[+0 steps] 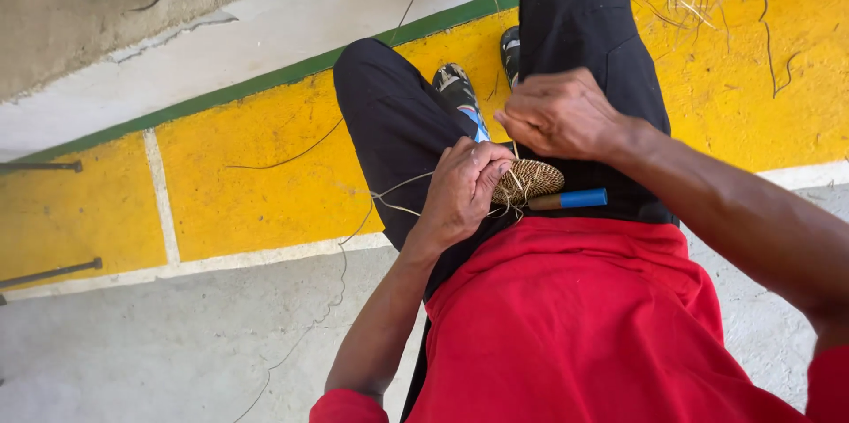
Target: Weaving bamboo strips into a circular base structure using a weaving tool.
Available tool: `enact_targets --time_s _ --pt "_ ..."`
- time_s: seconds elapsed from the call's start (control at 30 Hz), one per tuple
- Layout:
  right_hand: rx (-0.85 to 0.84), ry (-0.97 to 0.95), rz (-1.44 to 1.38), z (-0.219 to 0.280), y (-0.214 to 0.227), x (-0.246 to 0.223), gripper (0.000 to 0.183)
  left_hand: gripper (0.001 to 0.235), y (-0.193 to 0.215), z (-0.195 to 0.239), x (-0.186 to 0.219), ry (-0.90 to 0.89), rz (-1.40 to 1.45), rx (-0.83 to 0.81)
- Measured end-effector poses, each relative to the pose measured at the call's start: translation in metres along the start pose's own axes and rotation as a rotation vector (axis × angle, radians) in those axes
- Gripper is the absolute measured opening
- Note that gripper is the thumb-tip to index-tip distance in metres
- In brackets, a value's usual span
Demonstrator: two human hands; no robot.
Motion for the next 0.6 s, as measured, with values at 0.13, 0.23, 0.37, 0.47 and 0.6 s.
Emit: enact_targets --time_s 0.13,0.23,0.37,0.47,0.6 --pt "0.055 0.218 0.213 -0.011 -0.003 0.002 0.031 0.017 -0.004 -0.007 -0.004 -0.017 0.019 -0.003" --pt "0.073 0.230 0.261 -0.013 -0.011 0.004 0.028 0.018 0.000 -0.006 -0.008 0.010 0.034 -0.018" --pt "0.054 -0.042 0.097 -0.011 -0.003 -0.003 0.021 0.019 0.006 -0.015 -0.018 0.107 0.098 -0.040" --pt "0.013 -0.661 -0.671 0.023 0.000 -0.006 0.021 0.022 0.008 -0.012 -0.022 0.197 0.175 -0.093" --pt "0.045 -0.756 -0.957 0.066 0.009 -0.033 0.021 0.022 0.009 -0.007 -0.017 0.099 0.143 -0.120"
Point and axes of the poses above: each hand's wrist, its own z-axis away from the middle knuckle, its own y-axis out of the back of the hand, x = y × z, the point moved 4 cm from there along -z, towards the middle knuckle, and after that the axes turned 9 degrees about y, right-handed, at the moved point
